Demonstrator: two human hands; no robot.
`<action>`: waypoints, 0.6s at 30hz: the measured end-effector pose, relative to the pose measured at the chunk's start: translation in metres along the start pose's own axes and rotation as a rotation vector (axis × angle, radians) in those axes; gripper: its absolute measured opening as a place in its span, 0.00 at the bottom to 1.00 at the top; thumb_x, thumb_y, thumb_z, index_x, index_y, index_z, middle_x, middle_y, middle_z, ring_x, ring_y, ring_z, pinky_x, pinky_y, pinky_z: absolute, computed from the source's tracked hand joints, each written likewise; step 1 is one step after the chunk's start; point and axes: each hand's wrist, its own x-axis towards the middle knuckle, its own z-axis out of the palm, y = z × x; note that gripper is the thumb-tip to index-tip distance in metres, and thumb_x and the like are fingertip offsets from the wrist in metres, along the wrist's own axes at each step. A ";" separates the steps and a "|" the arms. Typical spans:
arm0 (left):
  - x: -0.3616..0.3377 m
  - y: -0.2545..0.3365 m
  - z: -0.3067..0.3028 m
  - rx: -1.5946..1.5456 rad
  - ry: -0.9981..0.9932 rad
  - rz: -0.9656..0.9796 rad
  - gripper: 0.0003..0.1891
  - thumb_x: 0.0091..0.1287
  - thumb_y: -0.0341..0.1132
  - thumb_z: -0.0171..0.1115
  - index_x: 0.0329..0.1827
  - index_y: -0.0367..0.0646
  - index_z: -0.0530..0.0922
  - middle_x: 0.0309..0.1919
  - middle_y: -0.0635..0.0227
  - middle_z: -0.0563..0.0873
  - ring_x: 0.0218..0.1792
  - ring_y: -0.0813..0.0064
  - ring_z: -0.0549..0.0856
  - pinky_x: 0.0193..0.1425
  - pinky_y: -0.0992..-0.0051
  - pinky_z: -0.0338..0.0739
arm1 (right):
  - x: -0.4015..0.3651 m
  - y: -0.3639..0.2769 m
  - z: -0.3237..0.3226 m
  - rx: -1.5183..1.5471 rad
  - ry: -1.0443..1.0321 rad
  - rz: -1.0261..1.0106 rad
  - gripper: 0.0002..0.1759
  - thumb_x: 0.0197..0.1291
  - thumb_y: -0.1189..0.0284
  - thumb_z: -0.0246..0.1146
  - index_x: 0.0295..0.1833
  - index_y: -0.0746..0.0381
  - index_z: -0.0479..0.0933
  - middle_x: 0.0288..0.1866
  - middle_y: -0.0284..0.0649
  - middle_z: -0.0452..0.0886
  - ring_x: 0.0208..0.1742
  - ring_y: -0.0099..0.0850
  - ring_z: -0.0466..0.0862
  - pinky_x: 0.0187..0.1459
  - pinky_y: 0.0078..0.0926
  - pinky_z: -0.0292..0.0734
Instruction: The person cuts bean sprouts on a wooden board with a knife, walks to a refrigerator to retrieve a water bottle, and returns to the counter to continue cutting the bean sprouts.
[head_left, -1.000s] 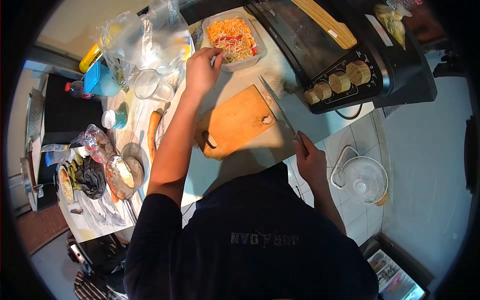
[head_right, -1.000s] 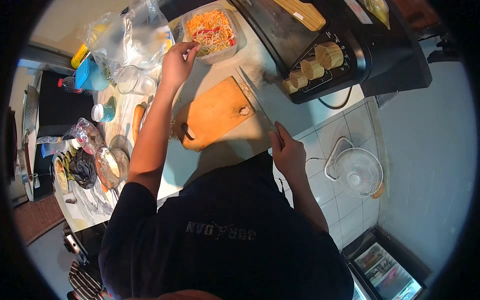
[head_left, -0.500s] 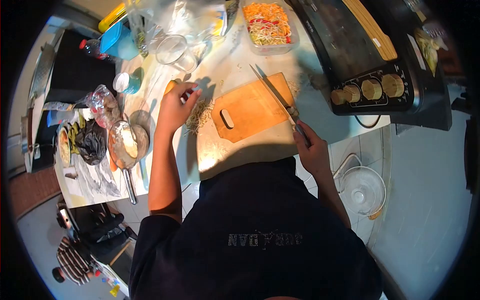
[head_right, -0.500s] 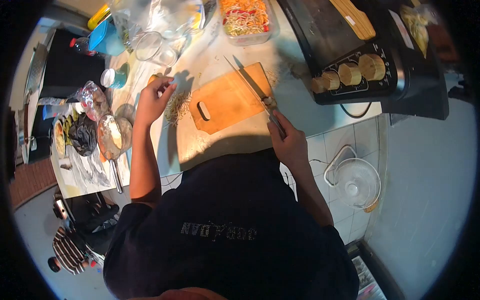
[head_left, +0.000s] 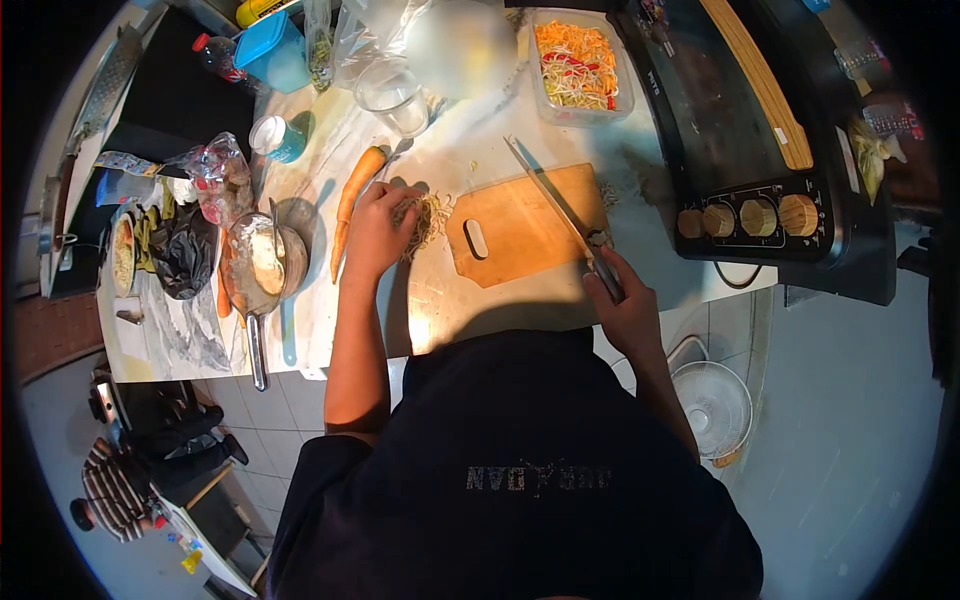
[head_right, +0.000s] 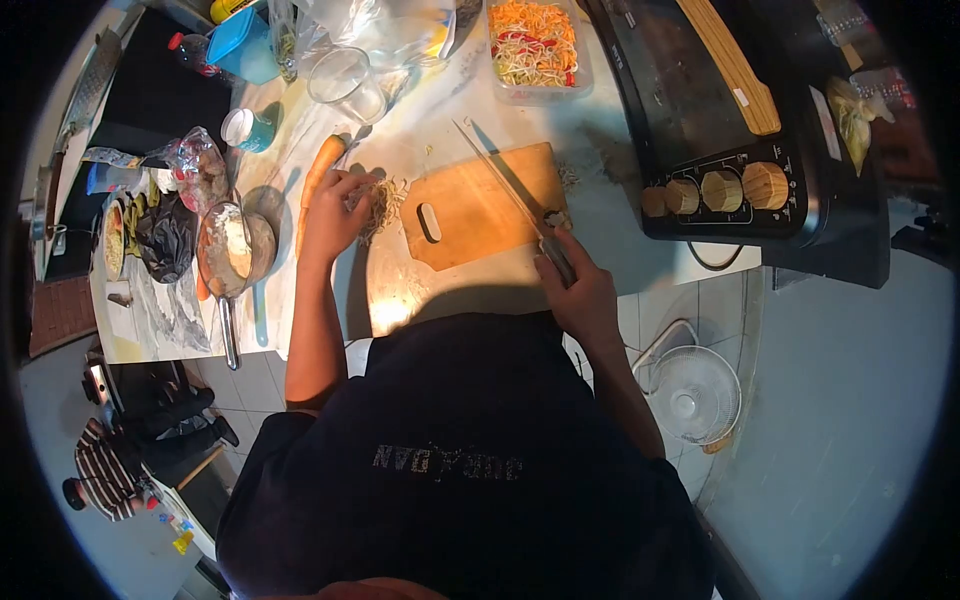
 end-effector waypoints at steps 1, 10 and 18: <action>0.001 0.000 0.001 -0.003 -0.001 0.001 0.12 0.61 0.31 0.69 0.48 0.44 0.86 0.41 0.56 0.84 0.42 0.56 0.84 0.49 0.62 0.78 | -0.001 0.003 0.001 -0.011 0.014 -0.024 0.29 0.64 0.56 0.66 0.67 0.60 0.76 0.39 0.51 0.88 0.42 0.40 0.90 0.48 0.35 0.81; 0.002 -0.011 0.003 -0.008 0.010 -0.044 0.15 0.59 0.31 0.67 0.50 0.40 0.84 0.45 0.54 0.84 0.48 0.53 0.84 0.55 0.61 0.78 | 0.000 0.009 0.003 -0.001 0.026 -0.044 0.30 0.64 0.56 0.66 0.67 0.60 0.76 0.43 0.54 0.87 0.47 0.45 0.89 0.50 0.36 0.81; 0.000 -0.009 -0.003 -0.003 -0.009 -0.089 0.14 0.59 0.32 0.68 0.47 0.40 0.84 0.45 0.54 0.85 0.47 0.55 0.84 0.54 0.62 0.78 | 0.002 0.006 0.006 -0.012 0.060 -0.096 0.28 0.65 0.59 0.67 0.67 0.61 0.76 0.33 0.41 0.86 0.33 0.23 0.83 0.40 0.24 0.77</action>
